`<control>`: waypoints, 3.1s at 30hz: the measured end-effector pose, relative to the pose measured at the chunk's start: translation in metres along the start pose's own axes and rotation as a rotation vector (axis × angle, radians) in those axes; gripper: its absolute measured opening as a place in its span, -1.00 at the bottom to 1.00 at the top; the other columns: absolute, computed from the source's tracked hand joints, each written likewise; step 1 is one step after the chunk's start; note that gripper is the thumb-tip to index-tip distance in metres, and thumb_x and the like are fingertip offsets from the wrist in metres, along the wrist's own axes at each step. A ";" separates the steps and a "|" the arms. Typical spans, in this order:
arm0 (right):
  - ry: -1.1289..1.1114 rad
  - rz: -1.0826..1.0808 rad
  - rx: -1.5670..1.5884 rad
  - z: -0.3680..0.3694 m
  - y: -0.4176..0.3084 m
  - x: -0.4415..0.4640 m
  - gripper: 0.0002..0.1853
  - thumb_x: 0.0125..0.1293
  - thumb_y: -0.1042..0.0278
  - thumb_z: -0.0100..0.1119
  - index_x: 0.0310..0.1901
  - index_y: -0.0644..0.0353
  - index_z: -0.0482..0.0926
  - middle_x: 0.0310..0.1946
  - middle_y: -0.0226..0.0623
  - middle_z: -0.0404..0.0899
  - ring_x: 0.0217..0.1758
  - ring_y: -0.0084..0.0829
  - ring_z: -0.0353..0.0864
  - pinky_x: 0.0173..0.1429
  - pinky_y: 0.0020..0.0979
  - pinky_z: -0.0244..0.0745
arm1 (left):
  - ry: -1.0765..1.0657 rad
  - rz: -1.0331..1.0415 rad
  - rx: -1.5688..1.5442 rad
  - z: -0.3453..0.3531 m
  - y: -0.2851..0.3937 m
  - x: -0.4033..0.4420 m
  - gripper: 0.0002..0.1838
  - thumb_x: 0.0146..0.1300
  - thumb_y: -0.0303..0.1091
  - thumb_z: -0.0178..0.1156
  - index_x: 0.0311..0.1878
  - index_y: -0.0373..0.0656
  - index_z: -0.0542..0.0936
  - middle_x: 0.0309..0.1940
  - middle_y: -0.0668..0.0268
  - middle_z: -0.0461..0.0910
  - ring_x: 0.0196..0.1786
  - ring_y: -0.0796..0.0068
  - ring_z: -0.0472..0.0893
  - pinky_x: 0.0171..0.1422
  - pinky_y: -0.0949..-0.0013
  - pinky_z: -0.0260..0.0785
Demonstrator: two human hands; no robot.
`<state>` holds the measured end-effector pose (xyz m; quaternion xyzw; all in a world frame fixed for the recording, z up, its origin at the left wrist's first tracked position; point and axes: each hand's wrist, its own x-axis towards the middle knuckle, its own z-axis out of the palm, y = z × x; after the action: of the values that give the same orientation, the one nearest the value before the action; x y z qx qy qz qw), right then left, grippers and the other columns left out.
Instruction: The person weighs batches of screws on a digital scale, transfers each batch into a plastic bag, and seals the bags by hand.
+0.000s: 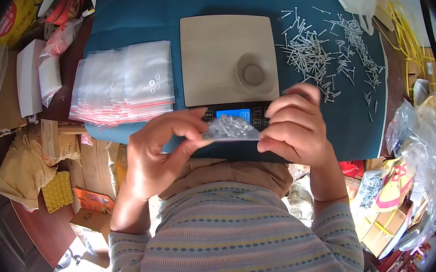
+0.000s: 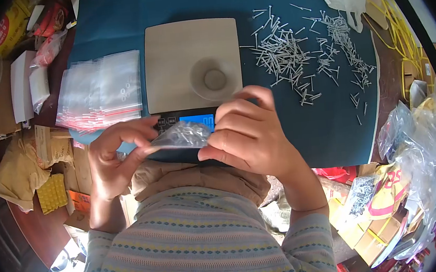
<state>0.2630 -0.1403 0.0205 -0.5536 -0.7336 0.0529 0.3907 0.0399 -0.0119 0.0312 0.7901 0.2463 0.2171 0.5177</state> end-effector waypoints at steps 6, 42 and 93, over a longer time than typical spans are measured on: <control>0.002 0.294 -0.093 -0.015 0.041 -0.041 -0.31 0.05 -0.05 0.41 0.16 0.15 0.46 0.12 -0.19 0.50 0.24 -0.17 0.42 0.28 -0.20 0.19 | -0.162 -0.030 -0.087 -0.065 -0.008 -0.029 -0.78 -0.12 -0.74 0.34 -0.37 -0.26 0.65 -0.32 0.16 0.71 -0.16 0.32 0.72 -0.05 0.31 0.58; 0.644 1.038 0.755 -0.064 0.178 -0.031 -0.68 0.22 0.31 0.33 -0.06 0.32 0.58 -0.29 -0.26 0.61 -0.40 -0.53 0.55 -0.40 -0.61 0.41 | -0.006 -0.263 0.308 -0.066 -0.040 -0.045 -0.88 0.22 -0.62 0.22 -0.17 -0.35 0.62 -0.27 0.17 0.67 -0.23 0.45 0.68 -0.14 0.45 0.52; 0.282 0.496 -0.573 -0.045 0.141 -0.022 -0.67 0.03 0.26 0.47 -0.13 0.03 0.65 0.01 -0.21 0.57 0.09 -0.22 0.54 0.15 -0.32 0.40 | -0.001 0.059 0.752 -0.025 -0.059 -0.009 -0.68 0.20 -0.60 0.18 0.05 -0.20 0.60 0.17 0.08 0.53 0.33 0.05 0.42 0.39 0.05 0.26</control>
<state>0.4021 -0.1210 -0.0314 -0.8021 -0.5020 -0.1374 0.2928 0.0078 0.0206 -0.0153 0.9318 0.2856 0.1259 0.1853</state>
